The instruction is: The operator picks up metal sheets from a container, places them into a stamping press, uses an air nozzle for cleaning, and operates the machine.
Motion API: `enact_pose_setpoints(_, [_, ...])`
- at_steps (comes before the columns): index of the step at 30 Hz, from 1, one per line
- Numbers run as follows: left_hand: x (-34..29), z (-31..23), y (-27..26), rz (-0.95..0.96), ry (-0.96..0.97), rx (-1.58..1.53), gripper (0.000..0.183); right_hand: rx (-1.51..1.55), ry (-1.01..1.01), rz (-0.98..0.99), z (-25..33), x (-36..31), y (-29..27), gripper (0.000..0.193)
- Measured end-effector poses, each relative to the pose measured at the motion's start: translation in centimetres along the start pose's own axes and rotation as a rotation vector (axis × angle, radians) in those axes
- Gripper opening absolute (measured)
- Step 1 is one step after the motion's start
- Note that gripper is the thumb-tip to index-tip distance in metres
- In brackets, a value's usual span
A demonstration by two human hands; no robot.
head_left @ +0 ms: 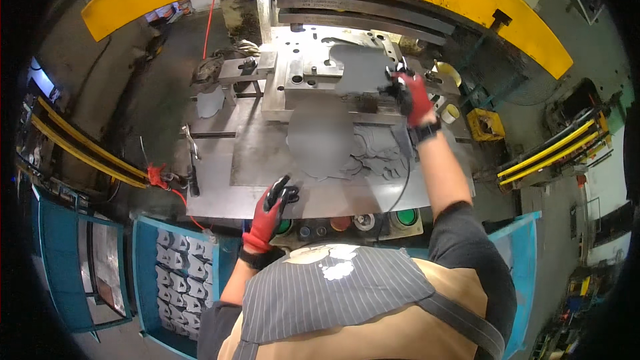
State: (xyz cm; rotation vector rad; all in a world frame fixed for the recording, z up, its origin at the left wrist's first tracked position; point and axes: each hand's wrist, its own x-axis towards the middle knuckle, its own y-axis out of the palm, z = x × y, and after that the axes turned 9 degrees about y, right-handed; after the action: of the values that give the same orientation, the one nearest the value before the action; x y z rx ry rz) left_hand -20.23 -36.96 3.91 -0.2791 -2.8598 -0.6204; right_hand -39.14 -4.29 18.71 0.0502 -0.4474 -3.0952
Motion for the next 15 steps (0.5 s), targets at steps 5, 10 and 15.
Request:
enact_pose_setpoints(5, [-4.1, -0.9, -1.0, -0.242, -0.051, 0.154, 0.040, -1.062, -0.541, 0.060, -2.3, 15.1, -3.7, 0.010])
enact_pose_setpoints(10, [-5.4, -3.2, -1.1, -0.412, -0.096, 0.174, 0.034, -1.241, -0.338, -0.172, -4.8, 23.5, -6.6, 0.019])
enact_pose_setpoints(15, [-6.5, -2.6, -1.3, -0.471, -0.087, 0.198, 0.035, -1.323, 0.058, -0.365, -0.9, 17.0, 0.8, 0.043])
